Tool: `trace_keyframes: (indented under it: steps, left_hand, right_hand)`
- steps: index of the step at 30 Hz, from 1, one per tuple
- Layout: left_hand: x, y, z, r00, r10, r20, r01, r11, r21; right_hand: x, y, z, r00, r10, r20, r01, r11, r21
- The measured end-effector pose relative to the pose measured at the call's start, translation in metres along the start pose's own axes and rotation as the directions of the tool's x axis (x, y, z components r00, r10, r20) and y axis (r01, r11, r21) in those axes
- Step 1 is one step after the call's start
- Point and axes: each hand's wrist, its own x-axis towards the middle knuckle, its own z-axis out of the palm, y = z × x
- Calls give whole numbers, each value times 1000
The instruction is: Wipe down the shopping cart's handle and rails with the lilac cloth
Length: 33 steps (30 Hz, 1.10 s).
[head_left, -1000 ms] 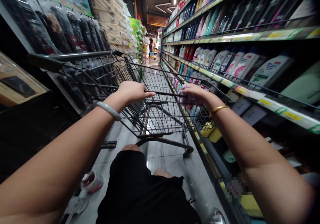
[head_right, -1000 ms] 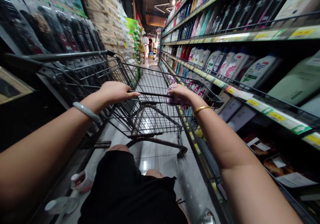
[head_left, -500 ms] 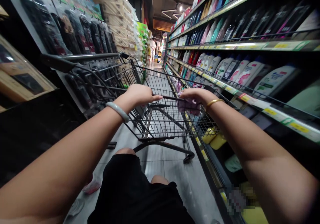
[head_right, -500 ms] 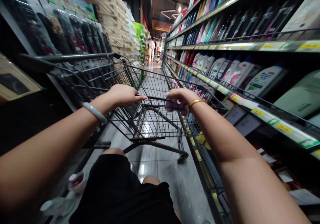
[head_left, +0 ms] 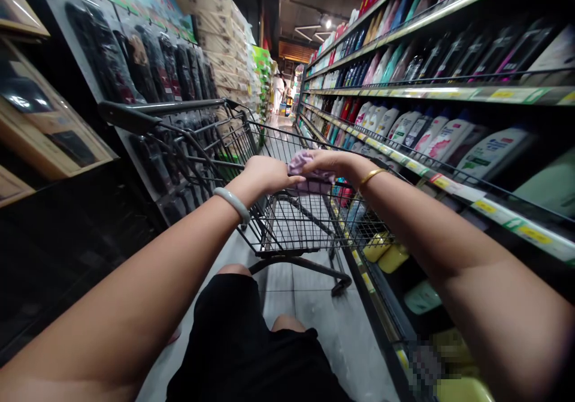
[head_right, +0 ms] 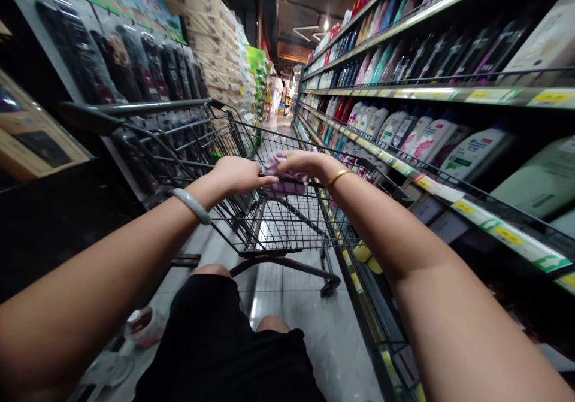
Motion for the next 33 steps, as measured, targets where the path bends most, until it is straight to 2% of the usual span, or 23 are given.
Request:
trace_keyframes:
  steps: [1,3,6,7,9,12,13,14,15,17,18,19,21,22,23,26,27,28,29,31,33]
  left_hand:
    - [0,0,1,1000,10,-8,-10,1000,2]
    - [0,0,2,1000,13,-4,-13,1000,-3]
    - [0,2,3,1000,-9,7,9,1000,-16]
    - [-1,3,4,1000,-8,-1,8,1000,-13]
    - [-1,6,4,1000,5,-20,-4,1000,6]
    - [-4,9,3,999,15,-33,-13,999,41]
    - [-4,9,2,999,14,-30,-13,999,47]
    - [-5,10,2,1000,14,-24,-13,999,48]
    - [-6,10,1,1000,14,-18,-13,999,46]
    - [-7,11,1,1000,18,-9,-17,999,39]
    - [-7,12,1,1000,17,-10,-17,999,39]
    - [-8,13,1,1000,16,-16,-15,999,42]
    - [-8,14,1,999,12,-36,-10,999,52]
    - [-9,14,1,999,12,-44,-10,998,54]
    - [-9,15,2,999,13,-48,-10,999,53]
    - [-9,15,2,999,19,-50,-18,999,40]
    - [-8,15,3,999,15,-49,-13,999,33]
    - [-8,15,3,999,9,-50,-8,1000,27]
    - [-8,15,4,998,7,-56,-6,1000,22]
    - [-7,14,5,997,7,-71,-6,1000,14]
    - [-6,14,6,996,13,-85,-12,1000,11]
  right_hand:
    - [1,-3,2,998,-21,56,17,998,65]
    - [2,-3,4,982,60,180,-75,994,77]
    - [3,5,2,924,315,214,-290,947,-141]
    - [3,7,3,906,359,224,-325,929,-175]
    - [2,8,5,912,302,279,-286,953,-95]
    - [0,4,11,949,55,309,-106,983,151]
    - [0,3,11,948,38,316,-95,981,169]
    - [0,2,11,934,93,344,-143,982,123]
    - [0,2,10,898,198,394,-231,972,38]
    - [2,1,7,775,413,479,-391,908,-150]
    - [3,0,7,744,452,492,-415,890,-190]
    - [5,-1,7,755,431,494,-400,900,-173]
    - [9,-4,10,860,249,446,-269,963,-17]
    - [10,-5,11,892,180,415,-213,977,33]
    - [11,-6,13,893,178,414,-209,978,30]
    - [13,-6,12,786,388,480,-348,921,-174]
    - [13,-6,11,769,416,485,-360,909,-209]
    - [12,-5,9,788,389,477,-338,921,-193]
    - [12,-5,8,836,316,448,-283,949,-142]
    - [10,-3,6,925,166,341,-156,986,-56]
    - [8,-1,5,971,107,213,-96,993,-63]
